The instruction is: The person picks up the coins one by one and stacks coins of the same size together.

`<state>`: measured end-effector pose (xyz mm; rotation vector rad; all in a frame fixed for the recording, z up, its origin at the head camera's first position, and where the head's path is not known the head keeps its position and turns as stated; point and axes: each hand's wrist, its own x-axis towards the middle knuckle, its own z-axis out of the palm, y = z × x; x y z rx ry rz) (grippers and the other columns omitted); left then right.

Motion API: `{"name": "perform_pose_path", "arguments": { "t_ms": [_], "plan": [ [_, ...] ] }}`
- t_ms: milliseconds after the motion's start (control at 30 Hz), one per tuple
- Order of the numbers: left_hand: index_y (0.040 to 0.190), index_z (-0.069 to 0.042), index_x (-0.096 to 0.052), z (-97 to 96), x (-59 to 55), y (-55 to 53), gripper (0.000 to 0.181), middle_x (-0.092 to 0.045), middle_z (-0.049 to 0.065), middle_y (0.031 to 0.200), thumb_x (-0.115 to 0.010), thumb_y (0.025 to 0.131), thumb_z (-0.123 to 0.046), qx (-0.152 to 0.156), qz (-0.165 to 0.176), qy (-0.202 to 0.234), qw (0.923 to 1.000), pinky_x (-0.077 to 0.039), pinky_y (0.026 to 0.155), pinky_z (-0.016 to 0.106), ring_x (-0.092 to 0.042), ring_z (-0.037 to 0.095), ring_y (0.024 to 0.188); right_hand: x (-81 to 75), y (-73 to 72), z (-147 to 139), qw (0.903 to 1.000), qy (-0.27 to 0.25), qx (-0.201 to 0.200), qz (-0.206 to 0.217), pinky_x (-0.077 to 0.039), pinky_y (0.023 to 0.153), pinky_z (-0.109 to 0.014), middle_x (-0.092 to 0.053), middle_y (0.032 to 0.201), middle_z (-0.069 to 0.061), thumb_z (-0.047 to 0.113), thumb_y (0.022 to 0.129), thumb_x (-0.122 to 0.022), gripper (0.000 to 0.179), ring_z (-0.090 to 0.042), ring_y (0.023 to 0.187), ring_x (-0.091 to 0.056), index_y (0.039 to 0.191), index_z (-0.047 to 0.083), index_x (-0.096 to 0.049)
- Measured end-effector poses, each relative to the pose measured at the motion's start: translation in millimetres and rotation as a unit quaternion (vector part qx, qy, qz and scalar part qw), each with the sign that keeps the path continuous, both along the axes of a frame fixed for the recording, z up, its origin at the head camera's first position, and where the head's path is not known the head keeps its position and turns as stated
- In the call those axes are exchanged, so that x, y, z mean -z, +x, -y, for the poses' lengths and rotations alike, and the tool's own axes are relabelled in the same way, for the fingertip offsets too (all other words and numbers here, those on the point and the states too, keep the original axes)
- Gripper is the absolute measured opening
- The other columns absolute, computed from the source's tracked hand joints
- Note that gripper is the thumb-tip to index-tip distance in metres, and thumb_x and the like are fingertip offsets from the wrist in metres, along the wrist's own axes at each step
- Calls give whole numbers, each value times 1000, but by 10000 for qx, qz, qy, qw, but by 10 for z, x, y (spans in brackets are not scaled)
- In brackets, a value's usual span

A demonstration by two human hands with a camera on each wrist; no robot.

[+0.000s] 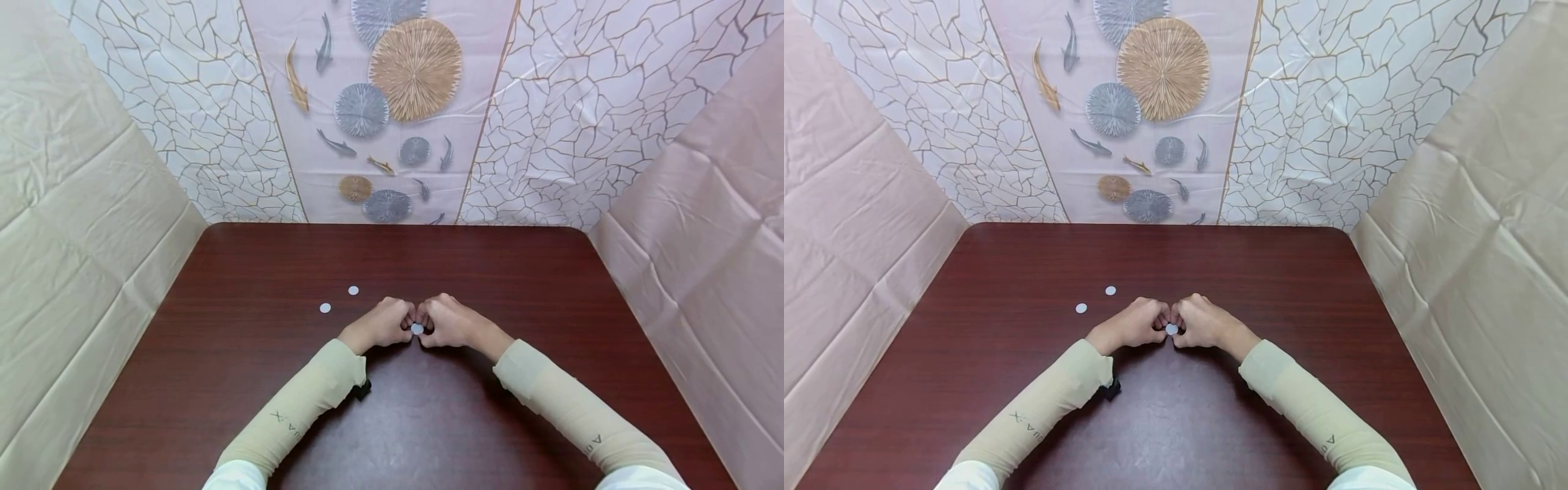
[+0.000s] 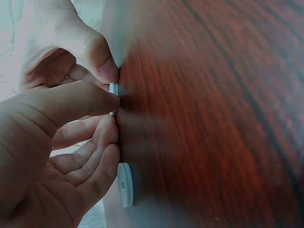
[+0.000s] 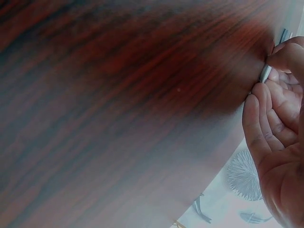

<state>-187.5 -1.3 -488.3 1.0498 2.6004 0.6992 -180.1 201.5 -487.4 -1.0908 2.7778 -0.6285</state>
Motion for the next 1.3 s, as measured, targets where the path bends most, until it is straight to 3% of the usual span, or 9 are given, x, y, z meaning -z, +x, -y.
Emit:
{"name": "perform_pose_path", "arguments": {
  "t_ms": [267, 467, 833, 1100, 1300],
  "plan": [
    [109, -2, -72, 56, -22, -9, 23, -74, 7, 101, -78, 88, -7, 96, -7, 43, 9999, -57, 83, 26, -71, 15, 94, -12, -8, 19, 10000, 12, 47, 51, -54, 67, -16, -72, 80, 7, 16, 76, -85, 18, -4, 73, -67, 90, 12, -76],
    [116, 0, -72, 224, -98, -4, 26, -73, 10, 109, -75, 92, -12, 78, -160, 231, 9996, -59, 89, 31, -71, 19, 100, -10, -17, 27, 9998, 133, 114, 23, -55, 67, -15, -71, 79, 8, 19, 77, -85, 17, -1, 73, -65, 89, 13, -75],
    [123, 4, -70, 797, -336, -27, 33, -71, 12, 114, -75, 94, -12, -483, -532, 360, 9968, -59, 93, 36, -71, 23, 101, -17, -35, 10, 9997, 176, 168, 13, -54, 68, -15, -71, 79, 8, 19, 75, -84, 17, 1, 73, -65, 87, 13, -74],
    [122, 7, -69, 1276, -350, -31, 34, -71, 15, 113, -76, 92, -10, -755, -710, 348, 9940, -60, 92, 42, -71, 27, 101, -1, -23, 3, 9996, 142, 213, 104, -55, 68, -15, -71, 79, 8, 18, 76, -84, 16, -1, 73, -66, 88, 13, -74],
    [123, 7, -67, 1548, -287, -46, 35, -69, 17, 115, -75, 92, -7, -1099, -522, 243, 9923, -59, 94, 45, -69, 29, 104, -12, 3, -3, 9996, 97, 228, 164, -55, 69, -16, -71, 79, 8, 17, 76, -84, 16, 1, 73, -64, 88, 13, -74]
  ]
}}
